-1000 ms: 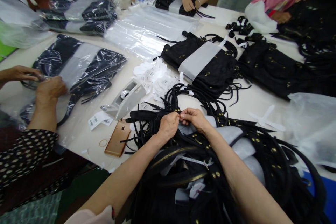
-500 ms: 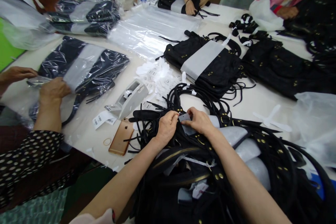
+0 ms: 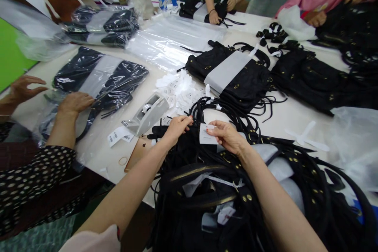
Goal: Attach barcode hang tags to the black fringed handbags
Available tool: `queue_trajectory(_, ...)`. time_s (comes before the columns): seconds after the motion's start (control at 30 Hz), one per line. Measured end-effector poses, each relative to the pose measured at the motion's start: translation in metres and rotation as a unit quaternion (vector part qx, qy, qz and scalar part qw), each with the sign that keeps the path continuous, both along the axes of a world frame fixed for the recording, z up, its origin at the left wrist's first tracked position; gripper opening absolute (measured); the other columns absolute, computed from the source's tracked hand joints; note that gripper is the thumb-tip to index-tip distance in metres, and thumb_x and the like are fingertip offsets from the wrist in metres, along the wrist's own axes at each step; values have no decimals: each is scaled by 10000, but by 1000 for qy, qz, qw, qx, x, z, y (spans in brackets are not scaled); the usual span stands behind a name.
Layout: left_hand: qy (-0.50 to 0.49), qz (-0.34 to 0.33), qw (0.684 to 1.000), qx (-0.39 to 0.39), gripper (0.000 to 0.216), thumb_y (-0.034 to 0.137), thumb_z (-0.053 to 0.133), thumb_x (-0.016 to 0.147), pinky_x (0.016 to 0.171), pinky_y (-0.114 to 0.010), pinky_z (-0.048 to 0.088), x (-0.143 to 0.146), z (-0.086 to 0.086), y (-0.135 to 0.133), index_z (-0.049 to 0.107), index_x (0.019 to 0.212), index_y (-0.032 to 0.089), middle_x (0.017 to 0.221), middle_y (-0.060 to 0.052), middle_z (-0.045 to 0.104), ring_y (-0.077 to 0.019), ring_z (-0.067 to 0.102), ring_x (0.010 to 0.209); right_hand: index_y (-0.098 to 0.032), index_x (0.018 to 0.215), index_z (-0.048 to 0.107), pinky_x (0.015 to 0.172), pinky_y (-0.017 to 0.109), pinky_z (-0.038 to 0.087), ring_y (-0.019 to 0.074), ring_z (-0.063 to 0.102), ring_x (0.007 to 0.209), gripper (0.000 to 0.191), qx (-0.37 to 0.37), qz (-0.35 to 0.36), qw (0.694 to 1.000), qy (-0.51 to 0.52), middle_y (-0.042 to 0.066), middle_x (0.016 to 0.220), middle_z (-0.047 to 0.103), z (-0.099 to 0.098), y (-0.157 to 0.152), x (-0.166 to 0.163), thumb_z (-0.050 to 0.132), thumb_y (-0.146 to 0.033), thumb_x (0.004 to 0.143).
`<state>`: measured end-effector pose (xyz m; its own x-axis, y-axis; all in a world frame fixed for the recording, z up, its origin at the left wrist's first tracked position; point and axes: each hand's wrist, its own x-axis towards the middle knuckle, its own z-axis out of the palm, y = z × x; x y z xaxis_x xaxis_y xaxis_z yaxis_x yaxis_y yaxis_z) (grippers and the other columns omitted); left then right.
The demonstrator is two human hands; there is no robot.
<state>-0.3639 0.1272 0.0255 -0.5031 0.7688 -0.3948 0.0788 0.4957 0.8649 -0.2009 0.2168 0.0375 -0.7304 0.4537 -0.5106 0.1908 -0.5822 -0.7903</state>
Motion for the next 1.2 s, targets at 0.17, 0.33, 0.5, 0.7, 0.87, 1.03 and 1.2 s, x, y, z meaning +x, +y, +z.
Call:
queue_trajectory(0.17,-102,-139,978,-118,390,514,585,645,417,-205,319,6,24,7,577,748,137,537,0,549,-105,488,456,-143,799,547,403,167,379,64,513,439,329,6,209,977,43,-34,575,591,5,-15,-4,730,-319,590)
queue_trajectory(0.33,-184,-68,977,-79,204,148,630,544,477,-207,358,11,17,-9,576,740,125,521,31,526,-83,474,475,-129,839,588,428,192,387,73,521,461,300,77,299,951,27,10,660,624,4,-14,-1,601,-405,719)
queue_trajectory(0.5,62,-188,968,-154,88,112,584,579,512,-241,374,8,9,-23,557,652,154,486,32,508,-121,493,484,-171,975,599,638,263,452,128,580,682,235,370,186,910,-26,29,835,643,-14,-5,-2,493,-270,791)
queue_trajectory(0.7,327,-353,868,-123,105,156,492,722,736,-333,422,25,11,-33,594,745,167,799,-95,613,-222,587,790,-224,1151,557,869,322,402,204,557,1025,377,441,395,803,-69,63,1117,619,-26,-9,-4,511,-215,777)
queue_trajectory(0.87,304,-223,922,-88,217,125,447,742,790,-310,416,21,3,-5,578,915,139,885,-106,615,-195,578,863,-211,1159,562,852,319,412,224,561,1039,363,444,438,778,-74,84,1149,606,-26,-9,-5,493,-244,804)
queue_trajectory(1.03,225,-55,969,-90,331,373,583,692,691,-292,431,44,-30,19,537,917,134,844,-79,613,-180,580,768,-134,1092,609,766,314,435,247,604,931,319,466,465,746,-96,143,1058,643,-20,-8,-9,480,-236,818)
queue_trajectory(1.2,208,-34,975,-68,296,421,544,681,639,-265,413,54,-49,10,540,847,176,783,-29,610,-171,568,711,-156,884,686,743,239,425,183,609,886,193,500,439,743,-72,52,967,684,-16,-3,-8,524,-137,781)
